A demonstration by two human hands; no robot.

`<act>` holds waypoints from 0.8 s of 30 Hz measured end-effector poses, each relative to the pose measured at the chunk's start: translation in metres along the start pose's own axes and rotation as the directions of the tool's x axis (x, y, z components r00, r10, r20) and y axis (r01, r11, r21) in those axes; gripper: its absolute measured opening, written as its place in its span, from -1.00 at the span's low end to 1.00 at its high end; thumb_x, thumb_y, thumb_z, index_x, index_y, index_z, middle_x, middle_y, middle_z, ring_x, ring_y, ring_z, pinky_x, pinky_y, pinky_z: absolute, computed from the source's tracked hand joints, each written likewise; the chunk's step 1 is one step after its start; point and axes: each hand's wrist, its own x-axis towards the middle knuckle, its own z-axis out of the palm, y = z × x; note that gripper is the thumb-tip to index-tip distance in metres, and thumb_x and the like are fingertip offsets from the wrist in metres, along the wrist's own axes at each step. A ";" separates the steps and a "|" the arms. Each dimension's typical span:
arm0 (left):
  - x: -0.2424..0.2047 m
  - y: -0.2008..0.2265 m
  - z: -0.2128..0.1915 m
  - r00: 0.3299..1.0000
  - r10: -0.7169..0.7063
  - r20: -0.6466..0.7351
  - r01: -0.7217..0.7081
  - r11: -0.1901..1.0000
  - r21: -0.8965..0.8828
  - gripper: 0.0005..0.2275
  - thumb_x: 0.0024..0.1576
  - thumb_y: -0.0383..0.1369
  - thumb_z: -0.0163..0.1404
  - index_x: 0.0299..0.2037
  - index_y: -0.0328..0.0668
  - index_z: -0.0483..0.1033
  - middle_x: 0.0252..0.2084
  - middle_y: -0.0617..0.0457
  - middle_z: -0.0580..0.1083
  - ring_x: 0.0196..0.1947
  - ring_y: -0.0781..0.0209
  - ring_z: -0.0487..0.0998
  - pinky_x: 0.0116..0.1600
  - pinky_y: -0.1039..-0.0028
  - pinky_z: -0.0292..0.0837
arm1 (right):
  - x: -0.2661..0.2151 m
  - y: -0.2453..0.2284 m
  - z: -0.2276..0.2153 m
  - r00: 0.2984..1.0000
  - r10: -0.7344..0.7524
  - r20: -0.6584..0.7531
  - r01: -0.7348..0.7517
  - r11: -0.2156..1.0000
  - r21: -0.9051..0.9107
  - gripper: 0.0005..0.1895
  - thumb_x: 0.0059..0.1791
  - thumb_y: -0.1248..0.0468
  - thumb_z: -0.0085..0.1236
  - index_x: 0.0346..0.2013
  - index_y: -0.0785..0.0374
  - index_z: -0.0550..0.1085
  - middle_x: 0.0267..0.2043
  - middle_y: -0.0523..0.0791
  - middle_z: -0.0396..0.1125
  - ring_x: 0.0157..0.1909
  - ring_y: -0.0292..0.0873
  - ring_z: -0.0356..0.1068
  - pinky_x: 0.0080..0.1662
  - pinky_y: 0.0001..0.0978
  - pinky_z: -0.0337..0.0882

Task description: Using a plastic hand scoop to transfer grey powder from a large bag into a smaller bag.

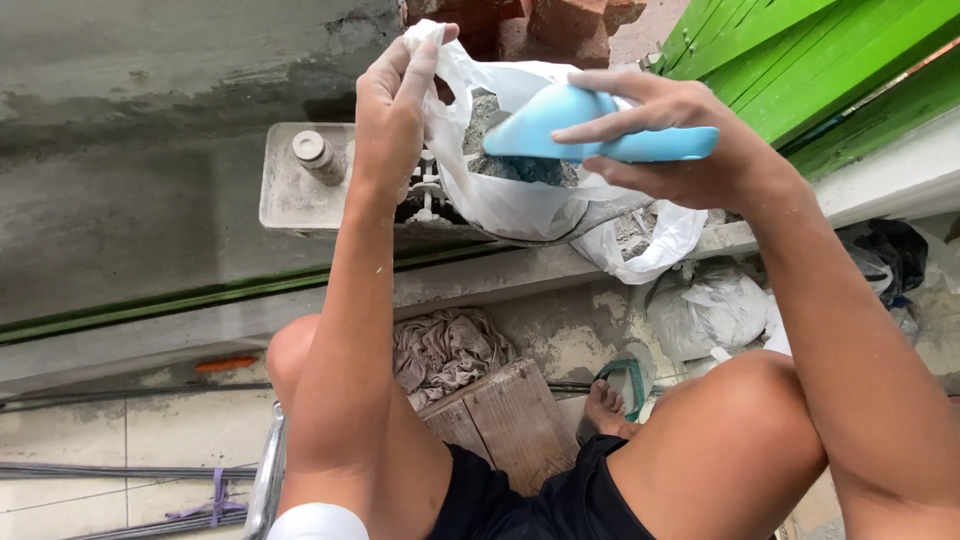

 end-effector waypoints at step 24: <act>0.005 -0.007 0.002 0.999 0.033 0.038 -0.035 0.998 0.046 -0.66 0.30 -0.17 -0.12 0.11 -0.18 0.58 -0.35 0.19 0.55 -0.47 0.50 0.41 -0.35 0.73 0.34 | -0.003 0.034 0.040 0.984 0.165 -0.062 -0.161 0.984 0.069 -0.71 0.04 0.28 0.26 0.05 -0.07 0.59 0.42 0.15 0.23 0.35 0.14 0.28 0.31 0.03 0.23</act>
